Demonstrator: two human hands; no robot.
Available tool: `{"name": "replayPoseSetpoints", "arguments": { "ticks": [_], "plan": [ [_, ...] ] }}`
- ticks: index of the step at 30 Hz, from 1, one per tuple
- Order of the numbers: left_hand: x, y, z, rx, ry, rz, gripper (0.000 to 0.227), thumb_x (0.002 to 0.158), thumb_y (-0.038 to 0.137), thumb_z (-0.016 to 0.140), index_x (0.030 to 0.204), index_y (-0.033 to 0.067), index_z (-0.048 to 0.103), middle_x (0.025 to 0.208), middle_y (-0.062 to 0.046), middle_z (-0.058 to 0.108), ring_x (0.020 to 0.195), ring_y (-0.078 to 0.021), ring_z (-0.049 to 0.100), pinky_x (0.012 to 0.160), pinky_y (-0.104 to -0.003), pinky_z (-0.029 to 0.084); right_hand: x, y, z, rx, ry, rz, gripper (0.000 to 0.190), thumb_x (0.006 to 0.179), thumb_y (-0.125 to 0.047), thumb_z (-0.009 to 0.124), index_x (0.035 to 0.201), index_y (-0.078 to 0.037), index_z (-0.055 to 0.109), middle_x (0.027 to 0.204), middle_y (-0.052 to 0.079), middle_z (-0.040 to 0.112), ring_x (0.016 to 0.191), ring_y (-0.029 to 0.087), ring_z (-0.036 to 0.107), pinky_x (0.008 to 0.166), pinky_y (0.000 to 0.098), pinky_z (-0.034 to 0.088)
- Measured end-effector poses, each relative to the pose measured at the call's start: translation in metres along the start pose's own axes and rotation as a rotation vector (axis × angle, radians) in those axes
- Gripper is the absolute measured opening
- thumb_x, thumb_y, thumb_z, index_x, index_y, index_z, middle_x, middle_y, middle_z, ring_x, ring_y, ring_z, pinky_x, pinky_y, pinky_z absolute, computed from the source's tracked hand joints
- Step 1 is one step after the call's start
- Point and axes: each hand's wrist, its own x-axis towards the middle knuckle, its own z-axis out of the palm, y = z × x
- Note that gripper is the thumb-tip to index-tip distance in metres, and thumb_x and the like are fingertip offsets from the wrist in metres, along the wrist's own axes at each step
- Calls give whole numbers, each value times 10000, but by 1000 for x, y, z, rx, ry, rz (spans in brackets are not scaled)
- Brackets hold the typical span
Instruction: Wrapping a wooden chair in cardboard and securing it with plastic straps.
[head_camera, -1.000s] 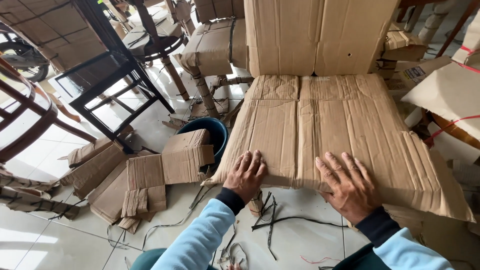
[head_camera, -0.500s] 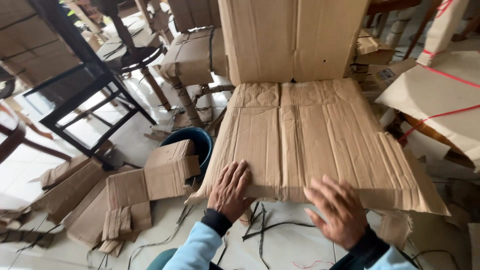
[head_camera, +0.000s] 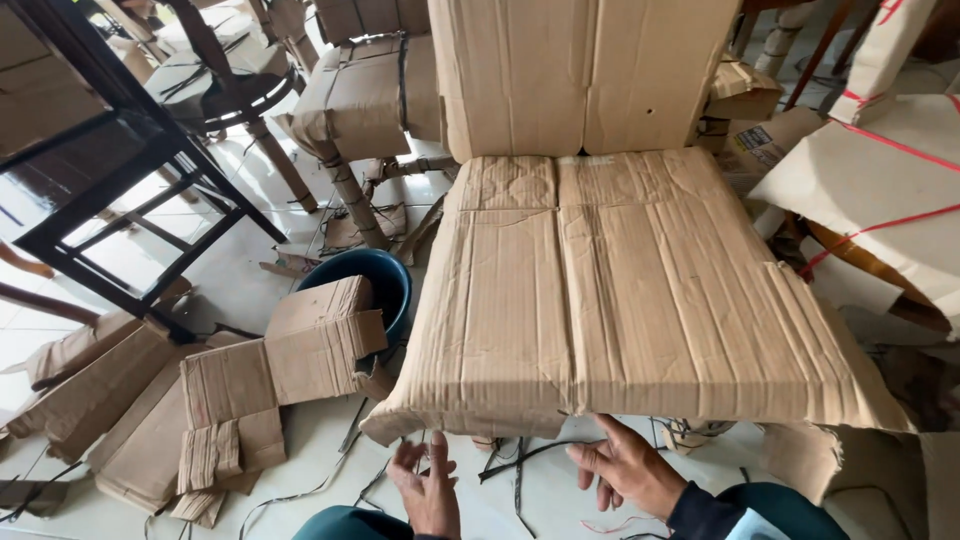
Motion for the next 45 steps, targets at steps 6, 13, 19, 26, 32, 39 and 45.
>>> {"name": "replayPoseSetpoints", "arguments": {
  "ticks": [6,13,19,26,32,39,45],
  "plan": [
    [33,8,-18,-194,-129,125,1046,794,439,623,1656,204,78,1541,-168,446,548,-247,611,641,-414,599,9,-18,15,304,-48,16,825,776,-511,635,1410,-20,441,941,252,813,548,306,733,451,339,560],
    [64,-6,-32,-412,-289,-18,585,822,356,650,1306,84,466,1360,-187,537,947,-392,694,834,-509,600,27,2,23,410,94,-105,717,701,-464,704,1102,131,733,1150,275,829,1057,348,815,918,416,663],
    [102,-12,-56,-374,-645,1,380,858,250,748,1191,75,696,462,-78,512,332,-149,468,519,-370,605,17,-7,27,469,37,-84,562,795,-410,675,1060,85,709,1051,268,835,897,384,827,788,434,664],
    [124,-4,-63,-292,-726,-74,455,778,202,759,1088,-130,721,961,-389,779,620,-449,727,750,-556,628,31,5,35,524,66,-176,647,735,-437,717,1080,101,811,1107,281,847,1064,358,818,955,421,650],
    [144,-45,-46,-495,-682,4,315,881,139,703,1090,-96,694,1051,-411,753,970,-515,760,988,-591,587,71,55,49,650,201,-329,391,785,-355,798,860,26,757,853,144,710,990,378,833,962,467,681],
    [122,-41,-40,-632,-566,-18,402,905,115,646,1261,-71,637,1216,-298,710,1071,-446,695,966,-689,563,62,38,66,560,308,-455,302,900,-327,743,724,-93,670,744,4,549,801,142,618,905,423,695],
    [124,-56,-33,-764,-547,84,312,922,64,710,1199,-70,665,848,-70,566,738,-159,488,616,-303,491,46,16,79,597,442,-362,223,872,-238,776,902,-17,794,851,55,789,884,159,702,897,317,558]
  ]
}}
